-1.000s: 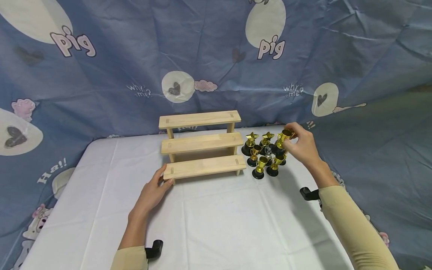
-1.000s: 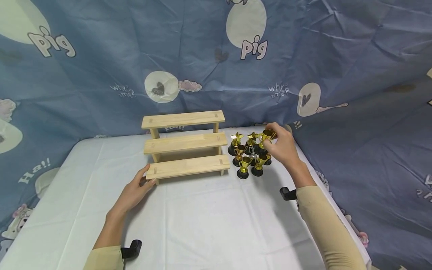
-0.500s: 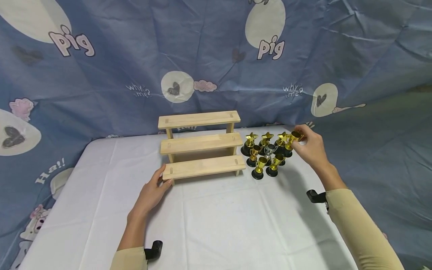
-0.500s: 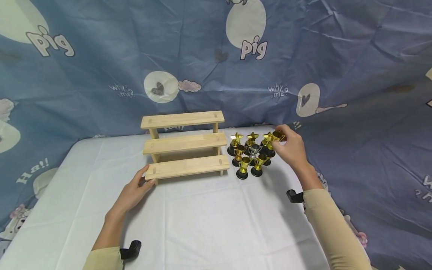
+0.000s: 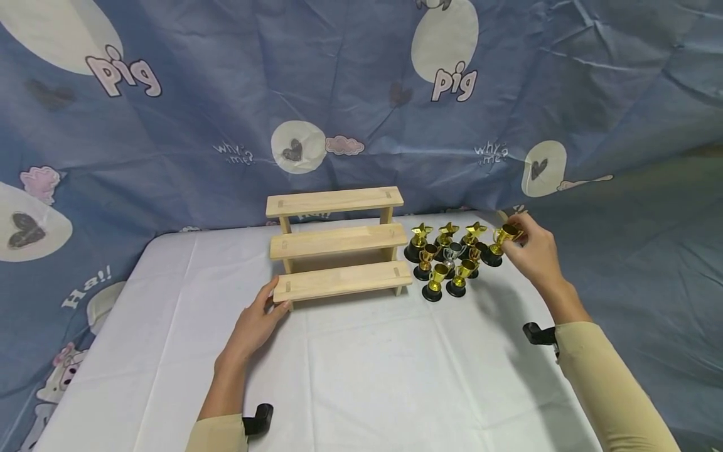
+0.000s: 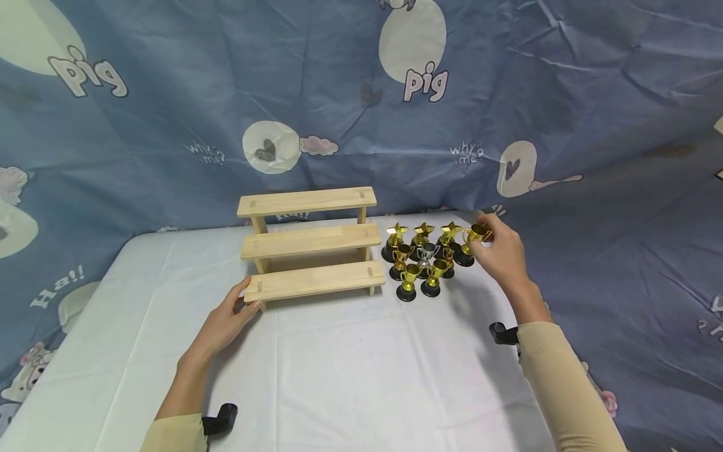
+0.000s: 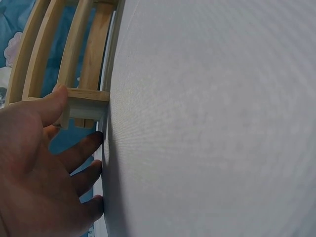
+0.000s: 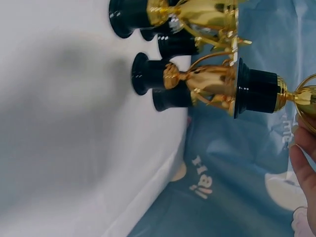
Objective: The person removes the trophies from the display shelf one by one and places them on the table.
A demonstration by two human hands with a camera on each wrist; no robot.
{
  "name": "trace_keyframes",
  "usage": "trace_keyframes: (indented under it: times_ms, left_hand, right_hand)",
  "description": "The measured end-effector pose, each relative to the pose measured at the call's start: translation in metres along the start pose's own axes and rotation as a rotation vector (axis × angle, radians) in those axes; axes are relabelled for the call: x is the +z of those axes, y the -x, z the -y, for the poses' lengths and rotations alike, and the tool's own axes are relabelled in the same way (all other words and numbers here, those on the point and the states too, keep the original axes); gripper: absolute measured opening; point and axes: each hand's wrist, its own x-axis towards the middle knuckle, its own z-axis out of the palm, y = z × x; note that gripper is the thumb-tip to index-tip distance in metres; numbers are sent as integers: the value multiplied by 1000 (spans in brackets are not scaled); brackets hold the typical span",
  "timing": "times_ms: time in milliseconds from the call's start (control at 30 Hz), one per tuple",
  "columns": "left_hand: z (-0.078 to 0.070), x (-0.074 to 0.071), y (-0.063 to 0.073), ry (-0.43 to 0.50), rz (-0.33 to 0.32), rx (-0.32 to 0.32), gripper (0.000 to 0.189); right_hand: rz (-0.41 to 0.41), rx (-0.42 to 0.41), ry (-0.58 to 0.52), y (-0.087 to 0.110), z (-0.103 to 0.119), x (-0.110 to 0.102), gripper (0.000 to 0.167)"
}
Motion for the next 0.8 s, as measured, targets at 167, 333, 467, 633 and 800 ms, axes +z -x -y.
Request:
trace_keyframes:
  times_ms: [167,333,467,633,800]
  left_hand:
    - [0,-1,1,-2,5,6,82]
    - [0,-3,1,-2,7,10,81]
    - [1,-4,1,-8,6,11,82]
    - [1,-3,1,-9,2,12,82]
    - [1,0,0,2,-1,15,81]
  right_hand:
    - [-8,14,-1,6,-7,-2,34]
    - [-38,14,1,8,-10,-4,33]
    - [-10,27,-1,9,-11,-3,33]
    - [61,26,16,13,-15,1,35]
    - [200,53,72,16,-20,5,36]
